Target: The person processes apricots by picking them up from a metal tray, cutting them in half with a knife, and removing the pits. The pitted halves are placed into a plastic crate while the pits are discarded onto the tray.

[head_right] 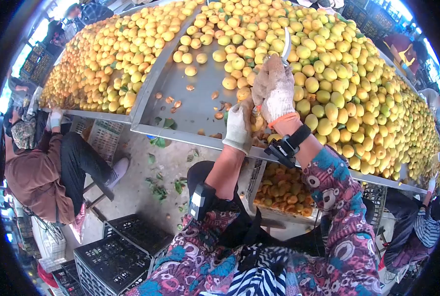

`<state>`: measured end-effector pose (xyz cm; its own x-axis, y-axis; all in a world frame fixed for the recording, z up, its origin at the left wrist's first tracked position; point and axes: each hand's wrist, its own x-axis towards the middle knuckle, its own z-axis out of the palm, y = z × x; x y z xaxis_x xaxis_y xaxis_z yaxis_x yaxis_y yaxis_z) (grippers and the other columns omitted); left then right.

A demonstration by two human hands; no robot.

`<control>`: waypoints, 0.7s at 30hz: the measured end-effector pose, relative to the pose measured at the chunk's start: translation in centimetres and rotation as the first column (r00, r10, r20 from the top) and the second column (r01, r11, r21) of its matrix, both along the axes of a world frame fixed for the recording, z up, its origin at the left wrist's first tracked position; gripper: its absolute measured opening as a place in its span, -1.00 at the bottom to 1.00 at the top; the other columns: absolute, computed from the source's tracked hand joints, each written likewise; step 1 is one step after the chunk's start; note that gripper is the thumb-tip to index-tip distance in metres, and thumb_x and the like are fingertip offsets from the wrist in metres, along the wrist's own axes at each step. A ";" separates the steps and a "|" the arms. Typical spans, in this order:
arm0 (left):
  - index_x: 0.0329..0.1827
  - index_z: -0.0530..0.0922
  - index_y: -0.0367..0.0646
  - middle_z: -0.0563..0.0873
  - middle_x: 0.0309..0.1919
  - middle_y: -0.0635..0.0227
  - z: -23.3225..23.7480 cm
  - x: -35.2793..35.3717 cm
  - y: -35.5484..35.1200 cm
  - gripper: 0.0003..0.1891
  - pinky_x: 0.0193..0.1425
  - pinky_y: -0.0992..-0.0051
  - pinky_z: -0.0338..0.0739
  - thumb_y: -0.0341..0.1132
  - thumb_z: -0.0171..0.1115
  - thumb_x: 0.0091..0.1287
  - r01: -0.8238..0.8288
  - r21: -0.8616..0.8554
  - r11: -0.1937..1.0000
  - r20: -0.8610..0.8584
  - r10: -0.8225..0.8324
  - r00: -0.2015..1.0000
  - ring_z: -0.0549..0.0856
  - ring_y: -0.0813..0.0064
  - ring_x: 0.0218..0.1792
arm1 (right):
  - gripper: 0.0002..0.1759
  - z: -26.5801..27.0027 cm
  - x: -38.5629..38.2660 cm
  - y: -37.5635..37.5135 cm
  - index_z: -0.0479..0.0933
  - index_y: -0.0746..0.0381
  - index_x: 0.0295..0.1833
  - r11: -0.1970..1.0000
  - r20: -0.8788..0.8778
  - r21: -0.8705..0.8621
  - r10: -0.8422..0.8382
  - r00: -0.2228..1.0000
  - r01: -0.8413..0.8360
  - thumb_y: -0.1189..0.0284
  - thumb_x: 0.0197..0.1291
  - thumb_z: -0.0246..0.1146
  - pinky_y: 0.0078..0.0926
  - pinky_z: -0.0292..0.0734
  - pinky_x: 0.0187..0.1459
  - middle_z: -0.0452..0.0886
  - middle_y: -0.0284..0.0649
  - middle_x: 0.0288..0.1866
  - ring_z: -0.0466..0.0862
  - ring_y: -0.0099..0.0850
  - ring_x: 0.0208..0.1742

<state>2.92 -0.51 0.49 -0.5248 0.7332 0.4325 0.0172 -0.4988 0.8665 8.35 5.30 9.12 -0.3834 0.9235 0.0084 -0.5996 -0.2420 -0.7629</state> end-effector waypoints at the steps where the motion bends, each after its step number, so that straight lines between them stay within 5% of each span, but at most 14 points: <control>1: -0.26 0.58 -0.22 0.54 -0.55 0.46 -0.8 -0.3 0.1 -0.64 -0.54 0.61 0.30 -0.15 -0.10 0.45 0.085 -0.054 0.995 0.093 -0.079 0.993 0.45 0.66 -0.59 | -0.70 -1.4 0.2 1.1 0.35 0.06 -0.36 0.998 -0.091 -0.018 0.063 0.994 -0.065 0.14 0.38 0.11 -0.52 0.05 -0.79 0.19 -0.51 -0.74 0.19 -0.55 -0.81; 2: -0.26 0.58 -0.20 0.54 -0.54 0.45 -0.7 -0.7 0.0 -0.63 -0.55 0.61 0.31 -0.12 -0.10 0.45 0.174 -0.097 0.980 0.189 -0.153 0.970 0.46 0.65 -0.59 | -0.70 -1.0 -0.3 1.0 0.35 0.06 -0.36 0.991 -0.183 -0.028 0.122 0.976 -0.129 0.13 0.38 0.11 -0.52 0.03 -0.80 0.18 -0.51 -0.75 0.16 -0.57 -0.83; 4: -0.27 0.57 -0.18 0.55 -0.53 0.44 -0.5 -1.4 -0.5 -0.62 -0.57 0.59 0.33 -0.09 -0.10 0.46 0.219 -0.176 0.960 0.137 -0.196 0.971 0.50 0.62 -0.58 | -0.68 -0.4 -0.9 0.2 0.34 0.01 -0.39 0.998 -0.021 -0.055 0.008 1.000 -0.009 0.11 0.41 0.07 -0.59 -0.04 -0.76 0.13 -0.56 -0.73 0.13 -0.63 -0.80; 6: -0.27 0.56 -0.16 0.56 -0.52 0.44 1.2 -1.7 -1.3 -0.62 -0.60 0.58 0.34 -0.06 -0.09 0.46 0.347 -0.238 0.907 0.322 -0.263 0.909 0.52 0.61 -0.59 | -0.67 0.0 -1.2 0.1 0.33 0.01 -0.39 0.995 0.064 -0.065 -0.065 0.996 0.070 0.10 0.41 0.08 -0.60 -0.05 -0.76 0.13 -0.57 -0.72 0.13 -0.64 -0.80; 8: -0.26 0.56 -0.13 0.57 -0.51 0.43 2.8 -2.0 -1.9 -0.63 -0.64 0.57 0.33 -0.03 -0.07 0.45 0.553 -0.210 0.806 0.686 -0.281 0.671 0.52 0.60 -0.60 | -0.66 -0.6 -1.5 0.7 0.32 0.05 -0.39 0.992 0.065 -0.076 -0.098 0.993 0.103 0.10 0.36 0.15 -0.55 0.01 -0.79 0.18 -0.52 -0.74 0.18 -0.59 -0.82; 11: -0.04 0.57 -0.10 0.65 -0.45 0.44 2.1 -2.3 -1.8 -0.66 -0.57 0.68 0.40 -0.07 -0.07 0.46 0.573 -0.111 0.812 0.768 -0.296 0.568 0.57 0.72 -0.52 | -0.66 -0.7 -2.7 0.3 0.30 -0.01 -0.41 0.973 0.085 -0.173 -0.137 0.987 0.150 0.09 0.39 0.10 -0.62 -0.08 -0.73 0.08 -0.59 -0.71 0.09 -0.68 -0.78; 14: -0.16 0.58 -0.11 0.62 -0.54 0.42 3.0 -1.9 -0.5 -0.69 -0.63 0.65 0.34 -0.11 -0.06 0.45 0.354 -0.176 0.918 0.853 -0.037 0.520 0.52 0.66 -0.62 | -0.66 -0.2 -3.3 -0.2 0.29 -0.01 -0.41 0.995 0.156 -0.101 0.036 0.987 -0.020 0.09 0.39 0.09 -0.61 -0.08 -0.74 0.12 -0.59 -0.71 0.11 -0.66 -0.79; 16: -0.30 0.56 -0.11 0.58 -0.55 0.38 0.7 -3.0 0.3 -0.72 -0.63 0.61 0.32 -0.12 0.00 0.41 0.135 -0.329 0.935 0.635 0.114 0.764 0.49 0.57 -0.66 | -0.70 -0.6 -3.0 0.2 0.32 0.01 -0.36 0.991 0.111 -0.060 0.128 0.986 -0.122 0.12 0.40 0.08 -0.59 -0.03 -0.77 0.18 -0.55 -0.70 0.16 -0.62 -0.80; 18: -0.35 0.54 -0.13 0.57 -0.55 0.36 2.4 -4.9 0.7 -0.73 -0.61 0.57 0.34 -0.15 0.03 0.38 0.097 -0.297 0.950 0.798 0.191 0.572 0.50 0.53 -0.65 | -0.74 -1.3 -2.4 0.7 0.35 0.02 -0.32 0.972 0.069 -0.003 0.233 0.970 -0.234 0.14 0.40 0.08 -0.58 0.02 -0.78 0.22 -0.53 -0.69 0.19 -0.59 -0.80; 21: -0.37 0.46 -0.17 0.53 -0.59 0.35 1.9 -6.0 0.8 -0.74 -0.64 0.52 0.36 -0.16 0.07 0.38 -0.053 -0.273 0.961 0.669 0.230 0.707 0.52 0.51 -0.66 | -0.85 -0.7 -1.0 1.0 0.42 0.08 -0.13 0.996 0.384 0.085 -0.025 0.923 -0.008 0.25 0.37 0.14 -0.60 0.10 -0.78 0.30 -0.49 -0.66 0.29 -0.59 -0.78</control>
